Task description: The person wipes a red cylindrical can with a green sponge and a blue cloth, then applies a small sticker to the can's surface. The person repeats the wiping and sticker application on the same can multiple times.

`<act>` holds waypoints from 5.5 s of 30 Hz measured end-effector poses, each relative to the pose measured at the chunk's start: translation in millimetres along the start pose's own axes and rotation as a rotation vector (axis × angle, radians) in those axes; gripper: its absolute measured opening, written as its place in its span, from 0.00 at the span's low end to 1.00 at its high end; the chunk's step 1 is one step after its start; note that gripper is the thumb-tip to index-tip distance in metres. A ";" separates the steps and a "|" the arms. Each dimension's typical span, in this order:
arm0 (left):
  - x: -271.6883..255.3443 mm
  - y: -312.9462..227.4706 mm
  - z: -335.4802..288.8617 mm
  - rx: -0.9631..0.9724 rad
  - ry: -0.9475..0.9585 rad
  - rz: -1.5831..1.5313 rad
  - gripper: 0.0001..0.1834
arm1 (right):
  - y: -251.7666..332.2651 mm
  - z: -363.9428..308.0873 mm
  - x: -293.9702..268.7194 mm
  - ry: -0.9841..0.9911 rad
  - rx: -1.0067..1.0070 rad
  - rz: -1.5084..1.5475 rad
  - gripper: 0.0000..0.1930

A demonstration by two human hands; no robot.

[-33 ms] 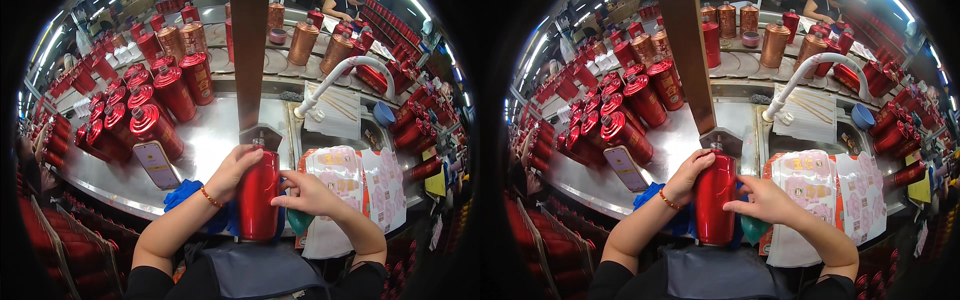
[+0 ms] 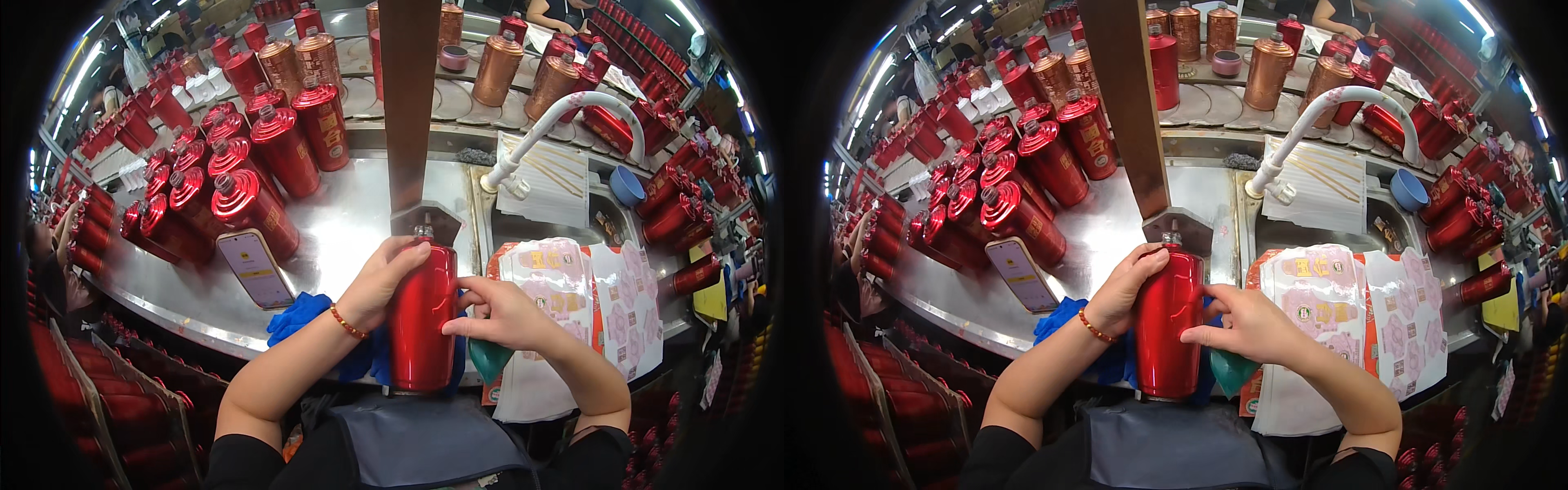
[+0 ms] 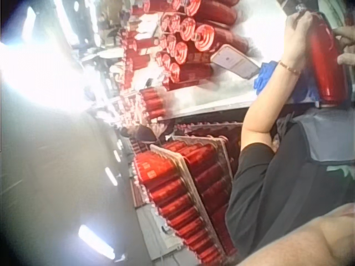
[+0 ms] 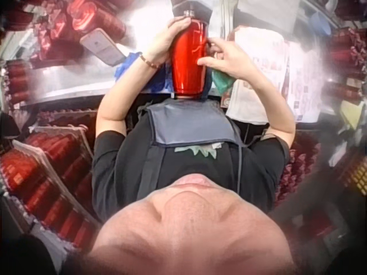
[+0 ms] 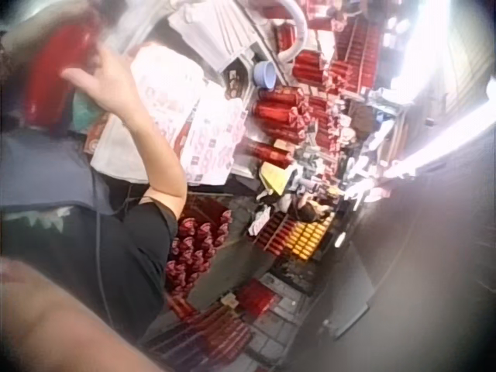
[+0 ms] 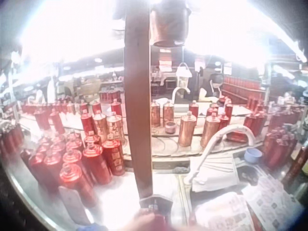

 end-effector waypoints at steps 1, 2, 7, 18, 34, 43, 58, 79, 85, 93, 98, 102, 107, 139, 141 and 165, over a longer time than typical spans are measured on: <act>-0.2 0.1 -1.0 0.001 0.001 -0.017 0.37 | 1.2 0.1 0.1 -0.010 -0.009 -0.001 0.36; 2.1 0.0 -1.2 -0.004 0.010 -0.031 0.37 | 1.6 -2.0 -0.1 -0.028 -0.014 0.002 0.36; -3.7 4.1 4.6 0.040 0.048 -0.078 0.33 | 7.6 -5.7 -3.5 -0.181 -0.092 -0.052 0.41; -6.7 8.6 9.4 0.119 0.121 -0.165 0.24 | -30.1 -4.1 -59.1 -0.142 -0.084 -0.192 0.22; -11.1 10.0 22.5 0.161 0.095 -0.165 0.29 | -251.3 -75.0 -394.8 -0.508 0.679 -0.896 0.17; -33.4 4.1 -2.4 0.223 -0.014 0.179 0.25 | -275.7 -9.4 -379.8 -0.315 0.688 -0.973 0.22; 64.5 -84.0 -83.9 0.986 0.071 0.891 0.27 | -82.3 -72.2 -270.4 -0.680 -0.091 -0.580 0.06; 117.3 -61.0 -30.7 0.899 0.198 0.988 0.11 | 25.8 -56.3 -83.9 -0.369 -0.245 0.358 0.11; 115.2 -63.1 -38.6 0.795 0.237 0.976 0.08 | 35.6 -55.8 -74.8 -0.140 -0.100 0.409 0.21; 110.0 -60.1 -44.9 0.560 0.289 0.851 0.05 | 32.3 -53.9 -62.8 -0.069 -0.090 0.262 0.17; 103.6 -54.5 -46.4 0.445 0.317 0.809 0.04 | 42.7 -57.2 -68.4 -0.167 -0.346 0.030 0.08; 99.5 -49.2 -47.9 0.319 0.317 0.653 0.08 | 41.2 -60.7 -72.2 -0.226 -0.315 0.145 0.07; 98.5 -46.0 -49.8 0.291 0.354 0.466 0.11 | 31.2 -61.9 -64.2 -0.184 -0.161 0.290 0.16; 108.5 -82.8 -98.8 1.170 0.157 1.083 0.21 | 4.0 -39.9 -25.2 -0.192 -0.086 0.345 0.09; 98.4 -78.9 -90.0 1.011 0.116 0.900 0.17 | 12.8 -42.9 -31.5 -0.266 -0.128 0.197 0.09; -8.1 -4.2 -72.4 0.572 -0.140 0.690 0.42 | 97.4 -122.2 -28.7 -0.326 -0.622 -0.328 0.10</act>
Point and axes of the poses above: each hand's wrist, its own z-axis towards the middle knuckle, its own x-axis out of the palm, y = z × x, the point moved 8 cm from there along z, towards the middle knuckle, and after that the axes turned 2 degrees about x, right-handed, at the moved point
